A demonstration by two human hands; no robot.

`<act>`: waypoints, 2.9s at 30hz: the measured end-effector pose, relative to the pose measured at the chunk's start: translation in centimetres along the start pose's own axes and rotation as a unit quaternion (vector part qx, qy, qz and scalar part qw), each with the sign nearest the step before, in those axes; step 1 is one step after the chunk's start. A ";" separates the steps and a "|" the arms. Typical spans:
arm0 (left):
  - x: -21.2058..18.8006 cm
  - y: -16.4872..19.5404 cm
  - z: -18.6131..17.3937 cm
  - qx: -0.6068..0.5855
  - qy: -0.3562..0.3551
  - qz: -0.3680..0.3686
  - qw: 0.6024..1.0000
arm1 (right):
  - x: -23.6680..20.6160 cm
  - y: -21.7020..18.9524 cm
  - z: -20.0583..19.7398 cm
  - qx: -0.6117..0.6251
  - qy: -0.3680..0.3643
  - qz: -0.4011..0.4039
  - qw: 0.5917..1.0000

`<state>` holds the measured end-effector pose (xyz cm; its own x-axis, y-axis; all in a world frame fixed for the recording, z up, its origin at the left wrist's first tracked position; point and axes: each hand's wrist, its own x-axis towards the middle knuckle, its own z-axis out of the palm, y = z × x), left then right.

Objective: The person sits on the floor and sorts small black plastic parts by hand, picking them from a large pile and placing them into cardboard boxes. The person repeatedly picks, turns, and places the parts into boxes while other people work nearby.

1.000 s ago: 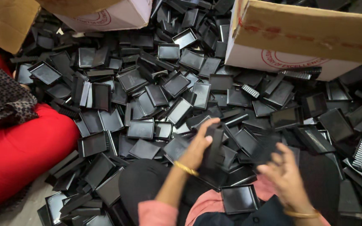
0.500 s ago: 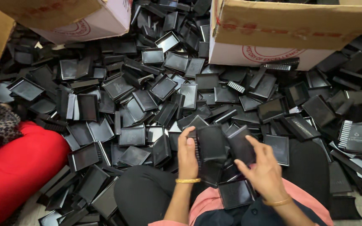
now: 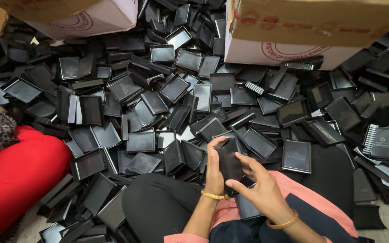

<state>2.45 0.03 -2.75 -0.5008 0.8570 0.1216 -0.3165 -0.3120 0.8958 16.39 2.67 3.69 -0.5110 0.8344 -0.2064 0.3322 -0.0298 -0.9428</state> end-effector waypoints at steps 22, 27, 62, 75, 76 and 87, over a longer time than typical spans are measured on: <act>3.9 12.5 -11.1 0.615 0.142 0.022 0.776 | 10.0 -8.4 -8.2 0.199 0.002 -0.112 0.974; 6.6 18.3 -23.5 0.807 0.191 -0.181 0.529 | 11.1 -9.4 -11.1 0.349 0.074 -0.198 0.913; 0.5 -0.1 -3.3 -0.205 0.129 -0.127 0.962 | 1.9 4.0 1.7 -0.035 -0.020 -0.100 0.994; 0.3 0.9 -3.1 0.103 0.050 0.093 0.989 | 2.0 1.4 0.8 0.164 -0.147 0.113 0.969; 0.4 1.1 -3.4 0.161 0.068 0.078 0.982 | 2.0 1.3 0.2 0.231 -0.189 0.158 0.941; -0.1 2.7 -3.0 0.327 0.197 0.035 0.924 | 0.5 0.1 0.5 -0.016 -0.073 -0.072 0.995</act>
<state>-0.80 -2.09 -1.63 -0.7962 0.5886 0.1401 0.2185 0.0638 0.9738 15.80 2.80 3.33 -0.6633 0.7405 -0.1084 0.2710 0.1027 -0.9571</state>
